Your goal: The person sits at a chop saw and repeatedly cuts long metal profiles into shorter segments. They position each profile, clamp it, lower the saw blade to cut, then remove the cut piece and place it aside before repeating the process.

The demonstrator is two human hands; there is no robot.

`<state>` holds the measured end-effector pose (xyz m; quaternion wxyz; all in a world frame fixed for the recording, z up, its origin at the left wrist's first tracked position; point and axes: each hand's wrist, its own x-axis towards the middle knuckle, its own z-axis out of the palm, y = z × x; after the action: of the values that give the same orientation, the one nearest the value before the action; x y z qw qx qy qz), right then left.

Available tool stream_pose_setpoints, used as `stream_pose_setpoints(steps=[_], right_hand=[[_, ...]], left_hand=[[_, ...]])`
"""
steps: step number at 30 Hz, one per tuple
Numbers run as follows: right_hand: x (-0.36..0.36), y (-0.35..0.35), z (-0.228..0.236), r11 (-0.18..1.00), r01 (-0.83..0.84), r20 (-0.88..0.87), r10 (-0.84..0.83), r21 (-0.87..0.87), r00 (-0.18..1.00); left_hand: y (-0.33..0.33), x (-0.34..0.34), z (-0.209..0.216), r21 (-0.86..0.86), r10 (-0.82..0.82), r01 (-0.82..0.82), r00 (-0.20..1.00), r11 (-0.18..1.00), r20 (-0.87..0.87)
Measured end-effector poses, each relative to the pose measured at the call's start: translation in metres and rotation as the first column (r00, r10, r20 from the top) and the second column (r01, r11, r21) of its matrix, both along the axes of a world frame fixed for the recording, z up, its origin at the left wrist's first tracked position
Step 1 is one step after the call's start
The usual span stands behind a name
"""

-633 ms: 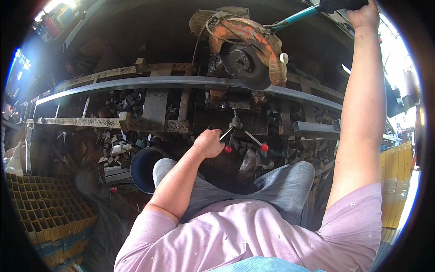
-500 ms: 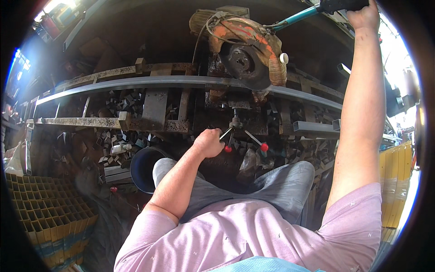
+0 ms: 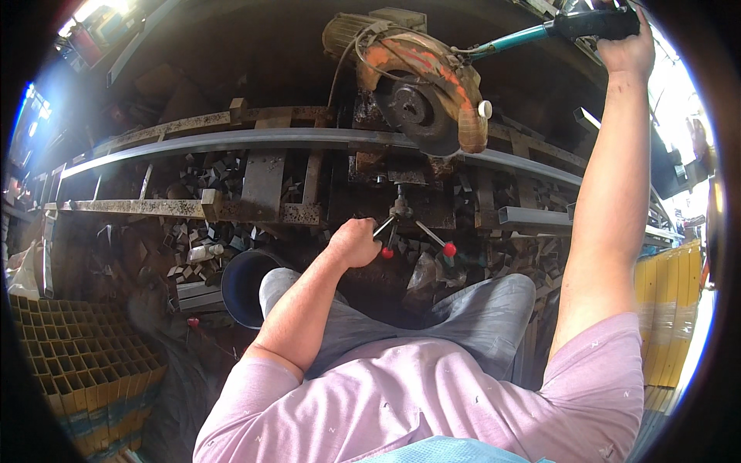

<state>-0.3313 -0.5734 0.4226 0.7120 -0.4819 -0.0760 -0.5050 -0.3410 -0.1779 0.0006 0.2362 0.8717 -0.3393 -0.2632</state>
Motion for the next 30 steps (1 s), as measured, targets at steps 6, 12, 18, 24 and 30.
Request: stream_pose_setpoints(steps=[6,12,18,24,30], right_hand=[[-0.017,-0.014,-0.005,0.993,-0.048,-0.147,0.033,-0.105,0.989],[-0.038,-0.118,-0.008,0.869,-0.479,-0.115,0.466,-0.123,0.877],[-0.051,-0.11,-0.028,0.92,-0.391,-0.056,0.39,-0.023,0.919],[-0.068,-0.111,-0.043,0.914,-0.403,-0.019,0.403,-0.048,0.915],[-0.069,-0.094,-0.048,0.962,-0.273,-0.019,0.273,-0.021,0.962]], left_hand=[[0.0,0.001,-0.003,0.007,-0.02,0.02,1.0,1.0,0.021],[-0.002,0.0,-0.003,-0.025,-0.013,0.014,1.0,1.0,0.016],[0.0,0.001,-0.005,-0.003,-0.022,0.022,1.0,1.0,0.022],[-0.003,0.001,0.003,0.033,-0.019,0.019,1.0,0.999,-0.013],[-0.001,0.001,-0.001,0.021,-0.017,0.017,1.0,1.0,0.009]])
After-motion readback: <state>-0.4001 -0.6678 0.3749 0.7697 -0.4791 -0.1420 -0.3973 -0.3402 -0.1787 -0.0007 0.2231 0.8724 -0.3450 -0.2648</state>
